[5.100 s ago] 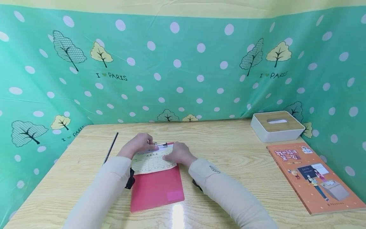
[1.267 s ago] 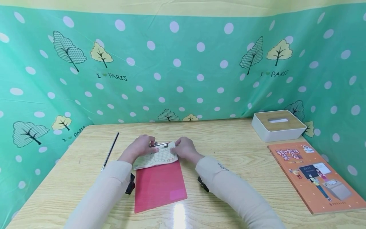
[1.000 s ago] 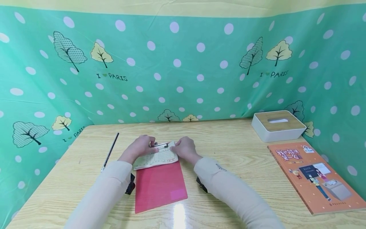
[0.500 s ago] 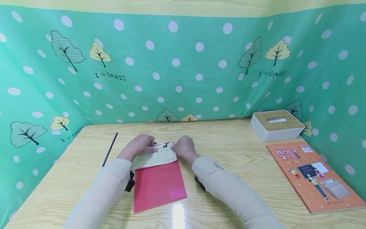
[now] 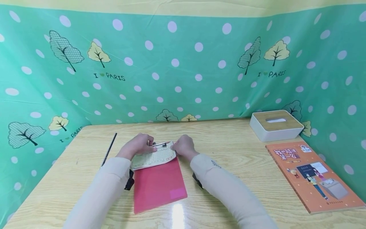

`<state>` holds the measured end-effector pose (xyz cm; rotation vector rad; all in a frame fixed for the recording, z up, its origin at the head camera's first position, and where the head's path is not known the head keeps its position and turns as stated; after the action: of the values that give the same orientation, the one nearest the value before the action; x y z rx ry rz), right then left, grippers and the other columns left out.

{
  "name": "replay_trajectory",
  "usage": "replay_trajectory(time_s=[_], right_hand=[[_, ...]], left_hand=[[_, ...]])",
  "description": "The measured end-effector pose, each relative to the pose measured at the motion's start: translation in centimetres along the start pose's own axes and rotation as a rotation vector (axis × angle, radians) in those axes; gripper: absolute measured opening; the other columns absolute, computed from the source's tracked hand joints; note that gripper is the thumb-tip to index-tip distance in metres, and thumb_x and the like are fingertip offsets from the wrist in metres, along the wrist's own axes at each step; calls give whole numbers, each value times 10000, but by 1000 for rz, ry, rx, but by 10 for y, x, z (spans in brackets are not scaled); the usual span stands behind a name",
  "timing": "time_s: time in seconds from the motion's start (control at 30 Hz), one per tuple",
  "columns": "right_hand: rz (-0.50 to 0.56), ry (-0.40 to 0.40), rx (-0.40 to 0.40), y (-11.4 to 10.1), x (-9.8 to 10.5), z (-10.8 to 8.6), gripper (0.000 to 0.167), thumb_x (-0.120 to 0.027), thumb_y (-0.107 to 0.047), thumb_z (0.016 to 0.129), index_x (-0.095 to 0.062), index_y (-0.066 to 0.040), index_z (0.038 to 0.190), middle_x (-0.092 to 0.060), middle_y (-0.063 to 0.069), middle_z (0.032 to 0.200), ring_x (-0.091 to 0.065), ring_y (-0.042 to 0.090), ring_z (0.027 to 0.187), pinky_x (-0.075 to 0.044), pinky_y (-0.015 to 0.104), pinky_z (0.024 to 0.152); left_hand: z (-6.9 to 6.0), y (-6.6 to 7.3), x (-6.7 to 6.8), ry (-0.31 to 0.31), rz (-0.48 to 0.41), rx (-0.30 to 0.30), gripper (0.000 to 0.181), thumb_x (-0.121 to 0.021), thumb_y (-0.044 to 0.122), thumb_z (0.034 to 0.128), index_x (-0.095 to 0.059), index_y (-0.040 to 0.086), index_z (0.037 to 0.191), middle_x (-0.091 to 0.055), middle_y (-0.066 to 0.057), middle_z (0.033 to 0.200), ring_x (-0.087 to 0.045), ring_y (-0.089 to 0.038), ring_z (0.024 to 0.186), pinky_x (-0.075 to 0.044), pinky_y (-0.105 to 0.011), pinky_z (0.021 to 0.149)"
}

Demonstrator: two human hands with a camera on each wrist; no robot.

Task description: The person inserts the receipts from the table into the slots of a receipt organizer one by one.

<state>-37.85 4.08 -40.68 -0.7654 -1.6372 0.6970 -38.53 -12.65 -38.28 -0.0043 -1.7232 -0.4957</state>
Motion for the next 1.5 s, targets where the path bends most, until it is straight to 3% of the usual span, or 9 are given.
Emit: replay_trajectory(time_s=[0.4, 0.8, 0.97, 1.17, 1.37, 1.5], right_hand=[[86, -16, -67, 8, -1, 8, 101, -796, -91, 879, -779, 8, 868, -709, 62, 760, -566, 73, 525, -506, 210, 541], [153, -10, -74, 11, -3, 7, 102, -804, -84, 864, -769, -3, 813, -726, 81, 790, -587, 88, 553, -497, 200, 550], [134, 10, -60, 9, -4, 7, 133, -798, -81, 866, -756, -7, 764, -704, 60, 728, -580, 89, 549, -487, 203, 541], [40, 14, -32, 4, -5, 7, 208, -797, -120, 866, -728, -26, 693, -638, 24, 613, -554, 108, 567, -450, 225, 566], [-26, -12, 5, -3, -9, 10, 468, -854, -210, 833, -500, -117, 541, -415, -30, 508, -391, 102, 489, -329, 243, 488], [-61, 11, 48, -7, -10, 10, 461, -890, -178, 794, -482, -121, 587, -400, -22, 547, -393, 114, 526, -331, 255, 510]], left_hand=[[-1, 4, 1, 3, 10, -4, 428, -799, 233, 901, -442, 111, 700, -366, -2, 661, -401, -159, 652, -344, -296, 645], [-1, 0, 0, 7, 7, 6, 397, -802, 228, 898, -473, 102, 716, -411, -15, 682, -428, -171, 669, -363, -310, 665], [-2, 0, 2, 17, 5, -1, 407, -805, 222, 895, -464, 104, 709, -399, -11, 676, -420, -168, 665, -359, -311, 665], [-4, 1, 1, 20, -2, -13, 400, -810, 199, 889, -470, 101, 704, -395, -11, 668, -427, -164, 665, -359, -306, 660], [-2, 1, 0, 18, 9, -12, 373, -807, 199, 893, -495, 94, 719, -415, -16, 677, -445, -174, 687, -367, -309, 670], [-2, 2, 0, 14, 7, -15, 379, -810, 203, 891, -492, 92, 717, -401, -12, 669, -440, -175, 684, -366, -312, 672]])
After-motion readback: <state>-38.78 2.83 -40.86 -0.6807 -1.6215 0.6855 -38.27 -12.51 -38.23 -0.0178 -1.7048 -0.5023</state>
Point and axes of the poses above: each hand's wrist, its own z-axis towards the middle knuckle, its own x-axis out of the back of the hand, y = z × x, the point moved 10 cm from there along z, towards the middle knuckle
